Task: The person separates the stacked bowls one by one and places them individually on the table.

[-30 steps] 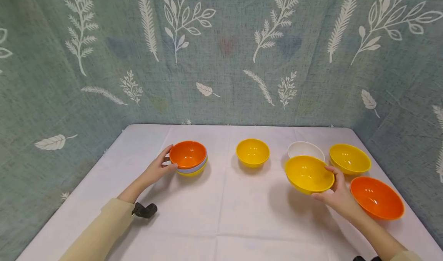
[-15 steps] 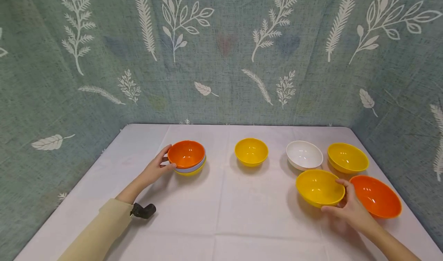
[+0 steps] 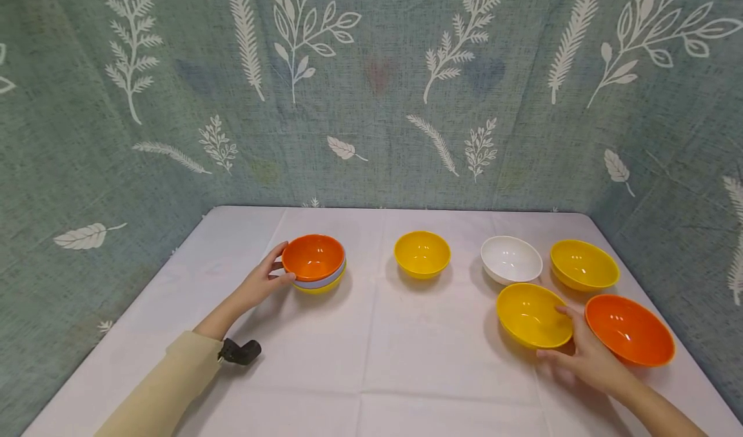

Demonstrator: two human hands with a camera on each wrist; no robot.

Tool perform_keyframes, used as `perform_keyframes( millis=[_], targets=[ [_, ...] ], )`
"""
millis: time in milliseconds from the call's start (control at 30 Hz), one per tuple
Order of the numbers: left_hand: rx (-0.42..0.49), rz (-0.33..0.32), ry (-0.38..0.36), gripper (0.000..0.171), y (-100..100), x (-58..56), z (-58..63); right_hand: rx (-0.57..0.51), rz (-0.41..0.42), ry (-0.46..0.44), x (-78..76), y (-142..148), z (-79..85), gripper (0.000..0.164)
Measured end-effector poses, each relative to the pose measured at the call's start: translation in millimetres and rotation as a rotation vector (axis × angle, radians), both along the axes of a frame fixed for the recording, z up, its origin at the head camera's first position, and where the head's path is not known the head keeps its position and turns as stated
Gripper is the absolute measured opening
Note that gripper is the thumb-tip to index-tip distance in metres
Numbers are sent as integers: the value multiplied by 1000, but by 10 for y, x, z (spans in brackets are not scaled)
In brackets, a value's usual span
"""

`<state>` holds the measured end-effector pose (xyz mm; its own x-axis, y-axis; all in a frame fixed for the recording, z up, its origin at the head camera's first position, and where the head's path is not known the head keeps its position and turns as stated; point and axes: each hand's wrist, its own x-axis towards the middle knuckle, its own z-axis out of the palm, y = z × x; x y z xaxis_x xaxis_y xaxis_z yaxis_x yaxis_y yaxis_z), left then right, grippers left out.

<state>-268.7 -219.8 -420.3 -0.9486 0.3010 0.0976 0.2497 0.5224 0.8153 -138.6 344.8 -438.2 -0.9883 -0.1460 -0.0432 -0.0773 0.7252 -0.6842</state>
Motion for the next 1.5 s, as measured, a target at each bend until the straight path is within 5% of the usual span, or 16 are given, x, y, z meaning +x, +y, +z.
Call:
perform_keyframes(
  millis=[433, 600, 733, 867, 1067, 1200, 1367, 1500],
  targets=[
    [1, 5, -10, 75, -7, -9, -19, 48, 4, -84, -11, 23, -7, 102],
    [-18, -12, 1, 74, 62, 93, 126, 74, 0, -113, 3, 9, 21, 111],
    [-13, -13, -10, 73, 94, 123, 186, 100, 32, -44, 13, -42, 125, 115],
    [-11, 17, -32, 74, 39, 23, 46, 122, 67, 76, -31, -140, 368, 114],
    [-17, 28, -31, 77, -1, -21, -12, 96, 112, 243, -246, -449, 836, 96],
    [-11, 19, -44, 76, 42, 44, 92, 113, 155, 316, -422, -761, 1038, 88],
    [-16, 14, -60, 74, 115, 180, 280, 89, 264, 329, -656, -1179, 1116, 81],
    [-15, 25, -62, 75, 99, 158, 227, 40, 333, 320, -866, -1503, 1074, 76]
  ],
)
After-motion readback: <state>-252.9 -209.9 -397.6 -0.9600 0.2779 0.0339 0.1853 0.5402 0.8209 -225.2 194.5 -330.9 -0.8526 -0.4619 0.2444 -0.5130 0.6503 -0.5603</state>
